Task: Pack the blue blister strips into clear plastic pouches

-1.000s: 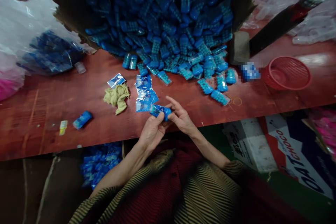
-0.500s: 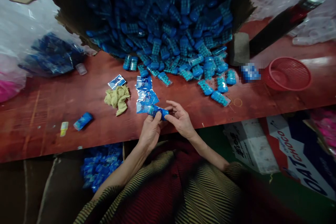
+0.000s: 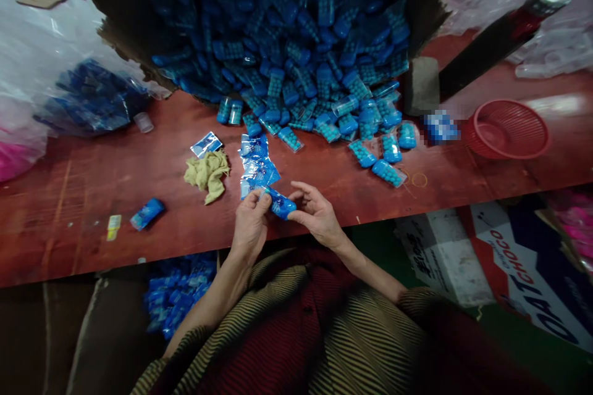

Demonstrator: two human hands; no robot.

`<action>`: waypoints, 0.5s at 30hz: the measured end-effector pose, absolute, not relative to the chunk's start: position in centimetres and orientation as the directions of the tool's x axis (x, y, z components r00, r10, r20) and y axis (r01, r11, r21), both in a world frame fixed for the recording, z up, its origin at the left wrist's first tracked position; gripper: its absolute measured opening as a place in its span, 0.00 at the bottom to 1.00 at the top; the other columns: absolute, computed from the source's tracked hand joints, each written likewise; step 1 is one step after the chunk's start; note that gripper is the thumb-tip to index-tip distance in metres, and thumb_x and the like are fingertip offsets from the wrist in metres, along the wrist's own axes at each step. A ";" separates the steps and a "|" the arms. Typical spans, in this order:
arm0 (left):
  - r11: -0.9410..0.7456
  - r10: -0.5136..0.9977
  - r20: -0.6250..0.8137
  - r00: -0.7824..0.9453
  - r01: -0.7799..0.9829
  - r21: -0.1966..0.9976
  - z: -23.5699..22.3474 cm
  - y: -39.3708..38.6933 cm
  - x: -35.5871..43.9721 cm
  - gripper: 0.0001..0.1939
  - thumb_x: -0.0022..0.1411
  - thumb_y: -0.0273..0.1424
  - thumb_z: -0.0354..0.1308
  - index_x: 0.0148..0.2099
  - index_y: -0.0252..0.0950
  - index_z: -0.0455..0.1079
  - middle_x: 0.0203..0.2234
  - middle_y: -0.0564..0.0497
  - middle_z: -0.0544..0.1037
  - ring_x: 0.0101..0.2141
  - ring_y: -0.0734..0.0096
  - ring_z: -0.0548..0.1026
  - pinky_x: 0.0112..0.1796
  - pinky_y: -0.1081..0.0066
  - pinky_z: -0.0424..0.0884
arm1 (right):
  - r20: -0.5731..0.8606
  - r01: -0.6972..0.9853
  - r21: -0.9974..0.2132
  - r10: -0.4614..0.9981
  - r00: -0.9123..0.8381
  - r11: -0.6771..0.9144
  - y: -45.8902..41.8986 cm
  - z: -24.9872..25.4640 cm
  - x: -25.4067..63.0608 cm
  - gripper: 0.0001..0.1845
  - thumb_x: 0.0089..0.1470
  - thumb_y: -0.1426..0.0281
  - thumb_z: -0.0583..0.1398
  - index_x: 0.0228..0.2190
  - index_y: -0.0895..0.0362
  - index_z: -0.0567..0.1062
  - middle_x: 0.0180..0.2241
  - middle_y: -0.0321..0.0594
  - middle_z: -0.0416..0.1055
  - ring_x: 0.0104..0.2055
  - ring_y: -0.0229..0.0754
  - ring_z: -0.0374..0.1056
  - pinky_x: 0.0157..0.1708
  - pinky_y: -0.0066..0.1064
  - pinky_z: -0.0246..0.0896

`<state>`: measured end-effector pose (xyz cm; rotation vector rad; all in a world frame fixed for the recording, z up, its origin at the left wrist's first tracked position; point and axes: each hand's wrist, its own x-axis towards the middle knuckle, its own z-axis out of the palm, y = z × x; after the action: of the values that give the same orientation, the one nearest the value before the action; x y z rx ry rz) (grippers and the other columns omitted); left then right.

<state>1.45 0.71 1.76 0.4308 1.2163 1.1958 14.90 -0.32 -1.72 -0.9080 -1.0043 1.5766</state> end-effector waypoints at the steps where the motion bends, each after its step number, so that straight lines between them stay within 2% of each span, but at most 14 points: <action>1: 0.381 0.865 -0.486 -0.123 -0.469 0.797 1.7 0.7 1.5 0.19 0.38 0.35 0.71 0.28 0.33 0.66 0.19 0.58 0.70 0.21 0.81 0.68 0.25 0.78 0.65 | -0.077 -0.352 -0.925 0.977 -0.200 -0.145 -0.3 -1.7 14.9 0.29 0.44 0.70 0.65 0.49 0.50 0.67 0.35 0.34 0.68 0.38 0.36 0.66 0.43 0.31 0.64; 8: 0.408 0.842 -0.524 -0.129 -0.485 0.774 1.1 0.7 1.6 0.16 0.44 0.36 0.68 0.29 0.33 0.65 0.21 0.57 0.72 0.22 0.79 0.71 0.29 0.75 0.70 | -0.105 -0.351 -0.922 0.978 -0.179 -0.163 -0.2 -1.5 14.7 0.26 0.46 0.71 0.63 0.49 0.51 0.67 0.37 0.35 0.67 0.38 0.35 0.66 0.42 0.31 0.64; 13: 0.562 0.779 -0.626 0.039 -0.488 0.668 1.2 0.8 1.3 0.17 0.44 0.35 0.68 0.33 0.33 0.67 0.23 0.54 0.75 0.23 0.76 0.73 0.25 0.75 0.72 | -0.116 -0.291 -0.945 0.986 -0.123 -0.148 0.0 -1.6 14.9 0.26 0.47 0.72 0.62 0.50 0.51 0.66 0.36 0.34 0.67 0.38 0.35 0.65 0.42 0.30 0.63; 15: 0.582 0.761 -0.647 0.046 -0.487 0.651 1.1 0.8 1.2 0.17 0.42 0.34 0.69 0.33 0.33 0.67 0.23 0.54 0.76 0.23 0.75 0.74 0.24 0.75 0.73 | -0.116 -0.275 -0.950 0.985 -0.125 -0.147 0.2 -1.6 15.0 0.26 0.48 0.72 0.62 0.50 0.52 0.65 0.36 0.34 0.67 0.37 0.34 0.66 0.41 0.29 0.64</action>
<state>1.23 0.84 1.07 0.2851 1.1830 0.9725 15.05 0.16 -1.60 -1.0329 -1.0018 1.5078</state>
